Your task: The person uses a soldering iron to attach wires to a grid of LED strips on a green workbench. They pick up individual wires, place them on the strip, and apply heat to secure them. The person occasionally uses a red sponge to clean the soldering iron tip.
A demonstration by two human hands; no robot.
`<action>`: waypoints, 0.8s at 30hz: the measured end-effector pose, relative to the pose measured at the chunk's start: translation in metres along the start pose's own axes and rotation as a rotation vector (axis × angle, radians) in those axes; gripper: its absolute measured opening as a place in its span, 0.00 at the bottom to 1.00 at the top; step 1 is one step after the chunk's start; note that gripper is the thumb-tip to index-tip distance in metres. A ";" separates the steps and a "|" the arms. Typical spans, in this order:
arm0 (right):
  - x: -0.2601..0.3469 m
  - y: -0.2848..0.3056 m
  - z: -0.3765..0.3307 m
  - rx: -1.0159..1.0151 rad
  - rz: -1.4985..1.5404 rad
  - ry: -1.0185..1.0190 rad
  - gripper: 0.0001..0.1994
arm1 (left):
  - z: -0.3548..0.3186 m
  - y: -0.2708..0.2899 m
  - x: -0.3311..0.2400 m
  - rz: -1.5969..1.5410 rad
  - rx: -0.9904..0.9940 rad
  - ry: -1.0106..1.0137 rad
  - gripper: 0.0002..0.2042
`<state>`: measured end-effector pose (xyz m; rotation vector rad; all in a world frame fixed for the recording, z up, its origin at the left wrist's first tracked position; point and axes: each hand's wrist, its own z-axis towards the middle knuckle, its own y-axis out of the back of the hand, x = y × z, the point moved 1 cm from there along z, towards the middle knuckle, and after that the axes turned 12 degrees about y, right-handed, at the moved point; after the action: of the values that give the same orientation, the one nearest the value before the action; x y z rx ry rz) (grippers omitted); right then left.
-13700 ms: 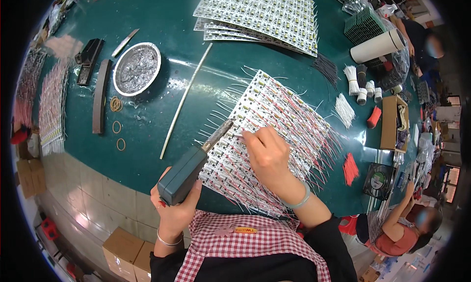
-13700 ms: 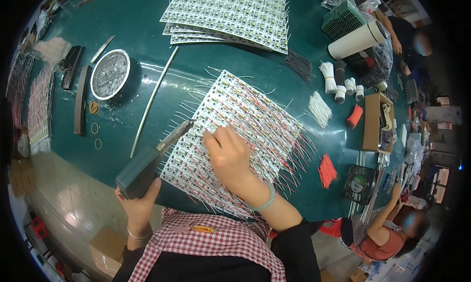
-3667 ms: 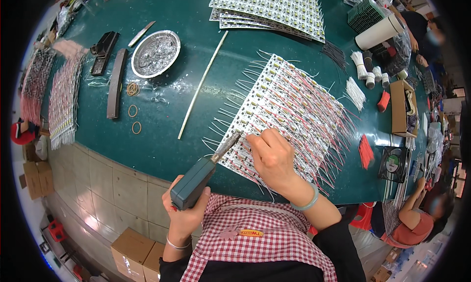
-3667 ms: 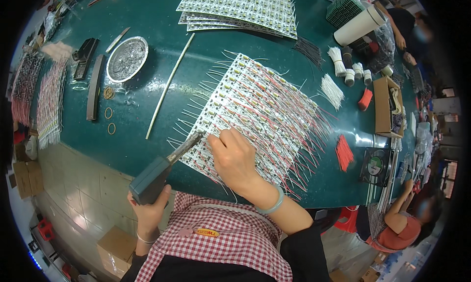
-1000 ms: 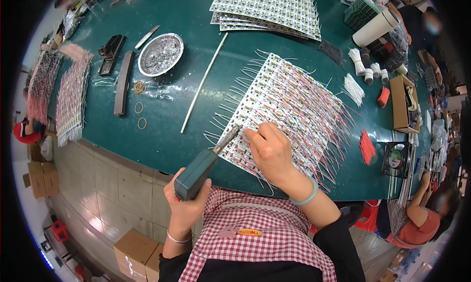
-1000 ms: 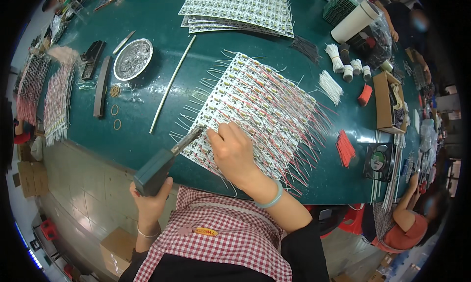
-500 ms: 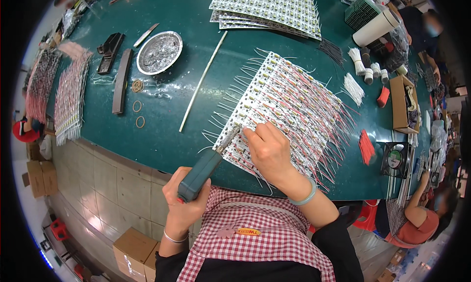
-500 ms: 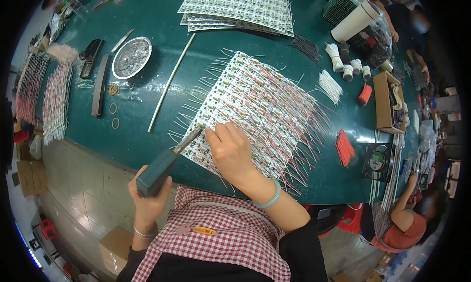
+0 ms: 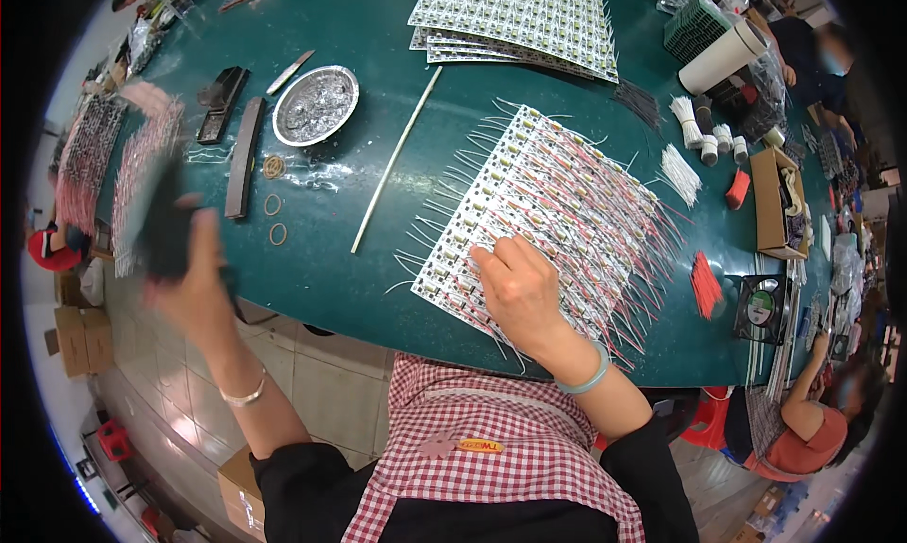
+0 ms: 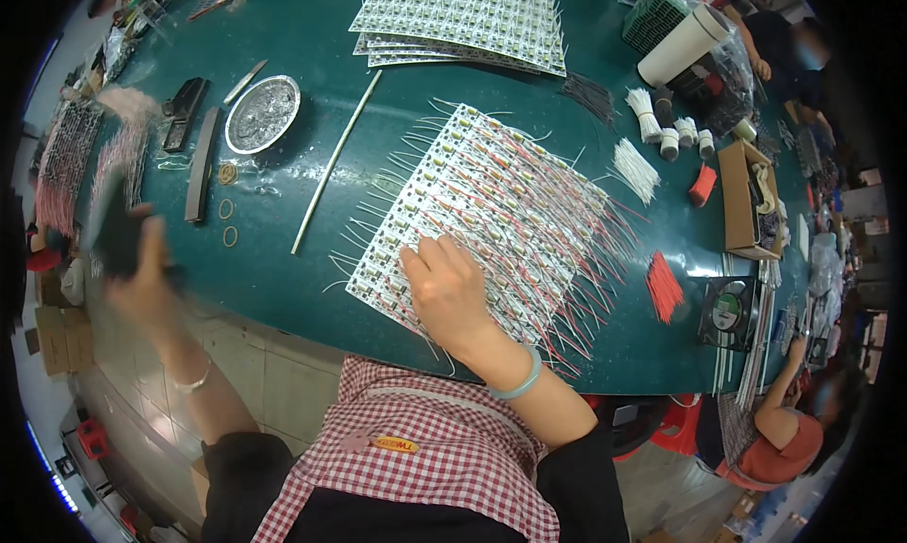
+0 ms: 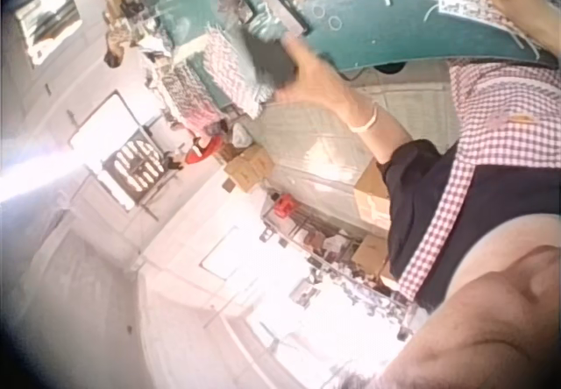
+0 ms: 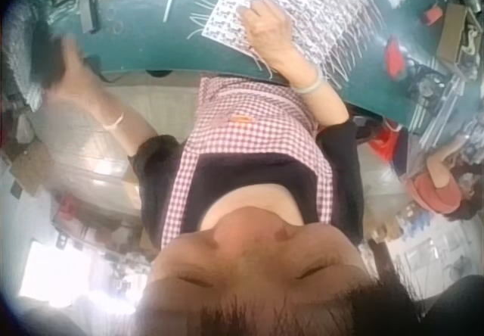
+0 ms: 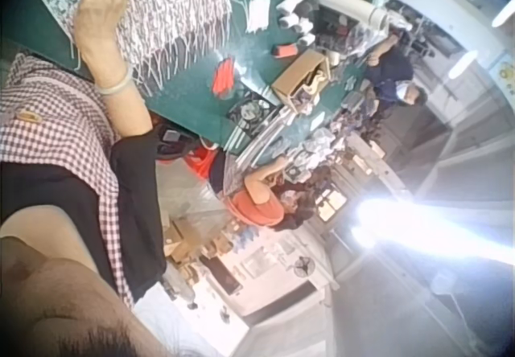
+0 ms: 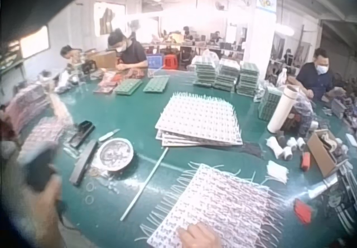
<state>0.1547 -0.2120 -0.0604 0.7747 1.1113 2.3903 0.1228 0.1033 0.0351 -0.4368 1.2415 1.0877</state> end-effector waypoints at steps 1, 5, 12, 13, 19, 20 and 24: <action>-0.002 0.002 -0.001 -0.013 0.003 -0.005 0.11 | 0.002 -0.012 0.006 0.077 0.235 0.217 0.06; -0.003 0.004 -0.001 -0.026 0.021 -0.016 0.10 | -0.052 -0.024 0.013 -0.085 0.268 0.332 0.10; 0.011 0.062 -0.006 0.031 0.044 -0.073 0.09 | -0.112 -0.002 0.011 -0.206 0.361 0.492 0.16; 0.018 0.070 0.001 -0.001 0.069 -0.077 0.09 | -0.118 0.005 0.014 -0.191 0.382 0.509 0.17; 0.034 0.052 0.018 -0.096 0.159 -0.047 0.09 | -0.147 0.023 0.026 -0.109 0.492 0.474 0.18; 0.032 0.041 0.015 -0.089 0.162 -0.055 0.10 | -0.151 0.028 0.026 -0.097 0.526 0.473 0.18; 0.023 0.009 -0.001 -0.086 0.121 -0.081 0.10 | -0.162 0.031 0.014 -0.088 0.585 0.484 0.17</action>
<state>0.1352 -0.2057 -0.0469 0.9242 0.9476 2.4636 0.0088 -0.0029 -0.0219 -0.3026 1.8709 0.5090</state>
